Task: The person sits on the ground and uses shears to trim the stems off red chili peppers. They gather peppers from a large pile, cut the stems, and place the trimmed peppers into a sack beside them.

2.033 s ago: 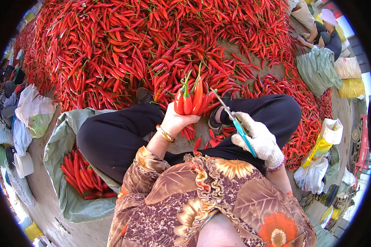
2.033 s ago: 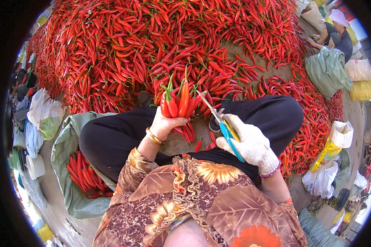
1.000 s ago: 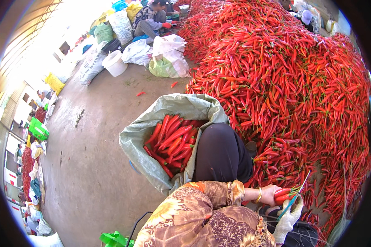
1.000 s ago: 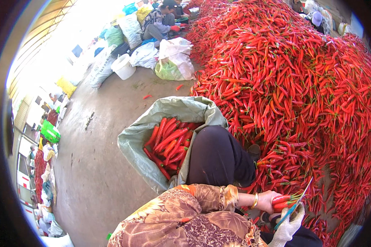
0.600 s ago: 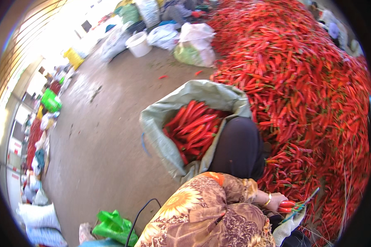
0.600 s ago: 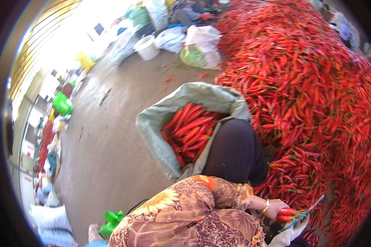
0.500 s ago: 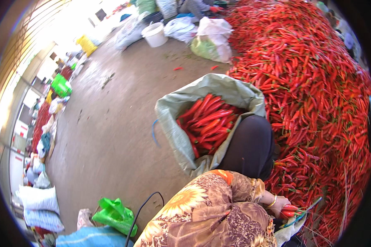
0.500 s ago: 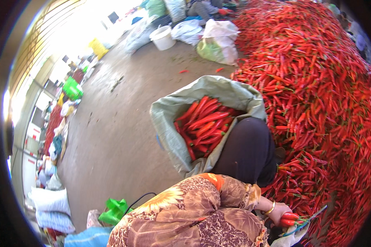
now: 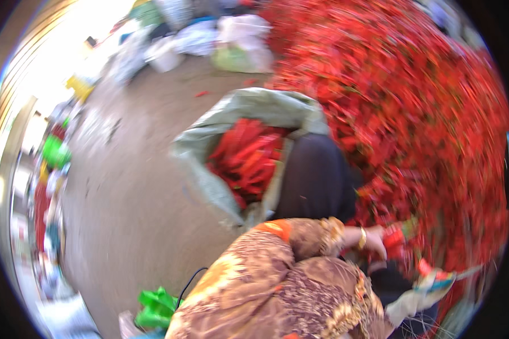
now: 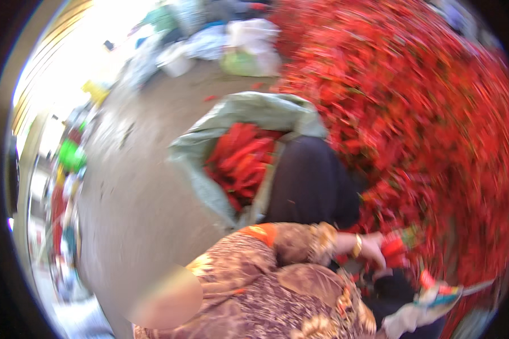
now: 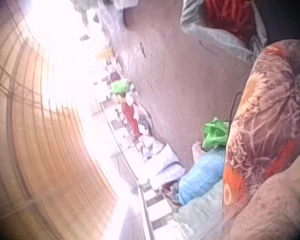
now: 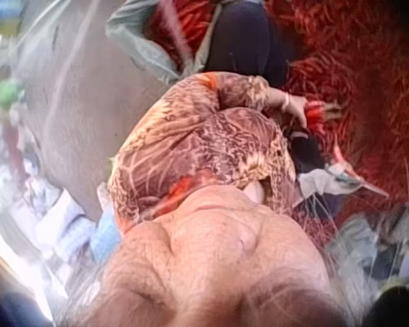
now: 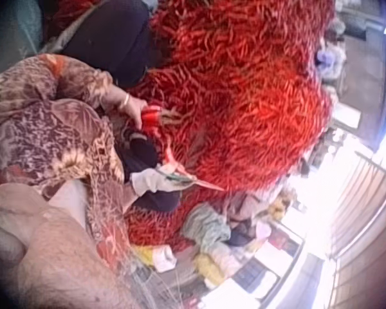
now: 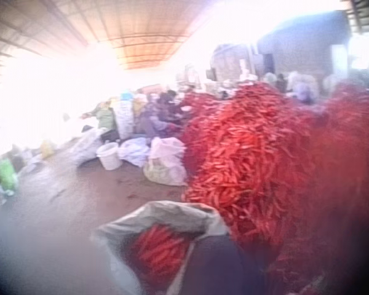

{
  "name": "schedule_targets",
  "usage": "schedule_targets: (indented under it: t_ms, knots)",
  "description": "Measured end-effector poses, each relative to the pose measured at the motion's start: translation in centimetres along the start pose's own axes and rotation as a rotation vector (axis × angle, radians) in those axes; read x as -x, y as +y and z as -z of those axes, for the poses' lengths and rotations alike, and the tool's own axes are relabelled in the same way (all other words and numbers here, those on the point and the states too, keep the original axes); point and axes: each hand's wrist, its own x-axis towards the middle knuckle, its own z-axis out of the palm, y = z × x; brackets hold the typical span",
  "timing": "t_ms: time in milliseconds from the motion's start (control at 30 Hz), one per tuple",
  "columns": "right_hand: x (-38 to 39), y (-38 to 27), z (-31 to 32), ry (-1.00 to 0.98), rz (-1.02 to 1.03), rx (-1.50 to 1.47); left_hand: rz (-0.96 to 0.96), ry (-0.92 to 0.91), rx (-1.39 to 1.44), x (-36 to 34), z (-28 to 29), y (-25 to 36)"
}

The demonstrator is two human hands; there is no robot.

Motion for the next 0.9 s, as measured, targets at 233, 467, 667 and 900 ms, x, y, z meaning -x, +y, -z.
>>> schedule_targets:
  t_ms: [233,467,667,900]
  knots:
    - [2.7,-4.2,-0.8,-0.498,0.678,0.518,0.177,-0.109,0.303,0.7,-0.4,0.3]
    - [3.2,-3.4,-2.2,-0.74,0.954,0.494,0.178,-0.298,0.569,2.3,0.3,2.7]
    - [3.2,-3.0,-1.8,-0.78,0.767,0.386,0.24,-0.43,0.803,1.9,2.0,1.7]
    - [3.1,-1.5,-1.7,-0.752,0.452,0.277,0.198,-0.33,0.75,1.9,1.5,2.2]
